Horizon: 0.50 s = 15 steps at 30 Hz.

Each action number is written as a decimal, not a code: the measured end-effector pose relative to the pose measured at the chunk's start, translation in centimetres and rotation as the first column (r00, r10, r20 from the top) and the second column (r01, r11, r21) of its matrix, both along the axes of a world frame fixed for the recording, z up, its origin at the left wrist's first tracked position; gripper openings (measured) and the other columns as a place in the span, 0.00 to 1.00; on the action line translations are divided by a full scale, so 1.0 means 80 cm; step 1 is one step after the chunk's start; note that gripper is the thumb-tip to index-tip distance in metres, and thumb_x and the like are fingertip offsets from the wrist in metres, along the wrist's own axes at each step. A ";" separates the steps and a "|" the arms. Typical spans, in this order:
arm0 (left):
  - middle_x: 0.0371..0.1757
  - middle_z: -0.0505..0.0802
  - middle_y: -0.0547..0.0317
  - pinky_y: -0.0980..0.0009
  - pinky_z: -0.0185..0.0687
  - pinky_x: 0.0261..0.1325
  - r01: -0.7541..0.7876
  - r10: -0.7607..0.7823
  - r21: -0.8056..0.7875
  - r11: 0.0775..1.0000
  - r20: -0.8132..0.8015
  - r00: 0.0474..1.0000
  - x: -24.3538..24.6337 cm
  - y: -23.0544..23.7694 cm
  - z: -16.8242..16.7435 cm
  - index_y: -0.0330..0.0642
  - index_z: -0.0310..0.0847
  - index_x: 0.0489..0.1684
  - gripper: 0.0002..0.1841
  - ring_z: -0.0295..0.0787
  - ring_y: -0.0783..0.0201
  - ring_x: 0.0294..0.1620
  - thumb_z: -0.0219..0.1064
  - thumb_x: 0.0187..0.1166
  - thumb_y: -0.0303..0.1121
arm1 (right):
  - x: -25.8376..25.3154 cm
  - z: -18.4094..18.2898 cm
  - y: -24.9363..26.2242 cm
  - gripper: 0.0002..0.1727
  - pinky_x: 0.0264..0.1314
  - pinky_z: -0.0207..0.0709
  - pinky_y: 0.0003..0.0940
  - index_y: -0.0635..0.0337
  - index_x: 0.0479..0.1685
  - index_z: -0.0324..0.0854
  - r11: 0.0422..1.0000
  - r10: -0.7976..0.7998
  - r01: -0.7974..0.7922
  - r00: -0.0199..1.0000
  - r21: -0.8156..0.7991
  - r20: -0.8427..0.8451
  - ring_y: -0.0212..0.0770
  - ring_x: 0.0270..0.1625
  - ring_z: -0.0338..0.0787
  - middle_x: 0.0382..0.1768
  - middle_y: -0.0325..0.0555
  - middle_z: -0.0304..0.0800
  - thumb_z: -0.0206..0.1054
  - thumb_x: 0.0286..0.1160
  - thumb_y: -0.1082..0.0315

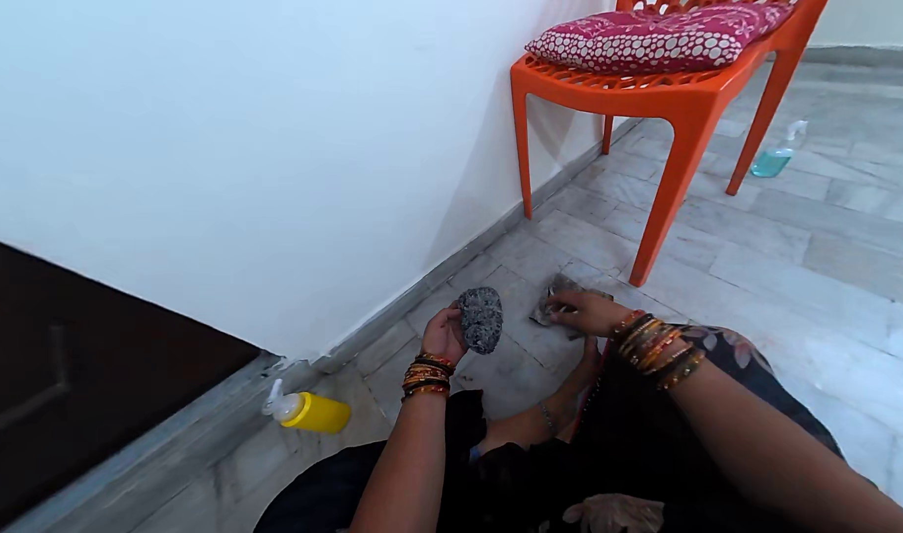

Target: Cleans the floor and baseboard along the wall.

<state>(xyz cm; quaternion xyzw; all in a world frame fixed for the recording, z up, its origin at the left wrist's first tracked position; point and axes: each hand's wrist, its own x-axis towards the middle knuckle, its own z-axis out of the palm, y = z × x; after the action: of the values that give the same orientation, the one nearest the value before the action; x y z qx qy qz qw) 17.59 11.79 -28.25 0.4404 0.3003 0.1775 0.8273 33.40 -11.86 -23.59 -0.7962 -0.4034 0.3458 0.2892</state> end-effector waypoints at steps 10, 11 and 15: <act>0.50 0.92 0.57 0.63 0.88 0.50 0.190 -0.190 0.001 0.982 0.025 0.982 0.009 -0.037 -0.005 0.45 0.74 0.68 0.21 0.91 0.64 0.47 0.38 0.86 0.31 | -0.042 -0.019 0.041 0.23 0.68 0.77 0.46 0.67 0.79 0.69 0.926 -0.238 0.367 0.754 0.092 -0.612 0.49 0.64 0.86 0.67 0.62 0.83 0.59 0.89 0.68; 0.50 0.92 0.59 0.65 0.88 0.49 0.209 -0.209 0.026 0.978 0.021 0.978 0.009 -0.038 -0.006 0.47 0.75 0.69 0.21 0.91 0.67 0.47 0.39 0.86 0.31 | -0.040 -0.019 0.041 0.20 0.65 0.78 0.44 0.68 0.74 0.72 0.919 -0.243 0.382 0.742 0.097 -0.624 0.46 0.60 0.86 0.62 0.60 0.85 0.60 0.88 0.70; 0.51 0.92 0.58 0.65 0.89 0.50 0.214 -0.213 -0.001 0.977 0.044 0.976 0.014 -0.038 -0.010 0.47 0.75 0.67 0.20 0.92 0.66 0.47 0.39 0.87 0.30 | -0.032 -0.017 0.043 0.14 0.61 0.79 0.42 0.68 0.64 0.76 0.908 -0.238 0.403 0.721 0.114 -0.651 0.43 0.55 0.86 0.55 0.55 0.86 0.64 0.85 0.73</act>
<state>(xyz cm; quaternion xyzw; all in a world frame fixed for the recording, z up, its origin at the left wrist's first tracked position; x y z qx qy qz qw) 18.68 8.72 -29.07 0.4639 0.2337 0.0963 0.8490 30.82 -8.43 -24.95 -0.6520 -0.1797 0.4800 0.5587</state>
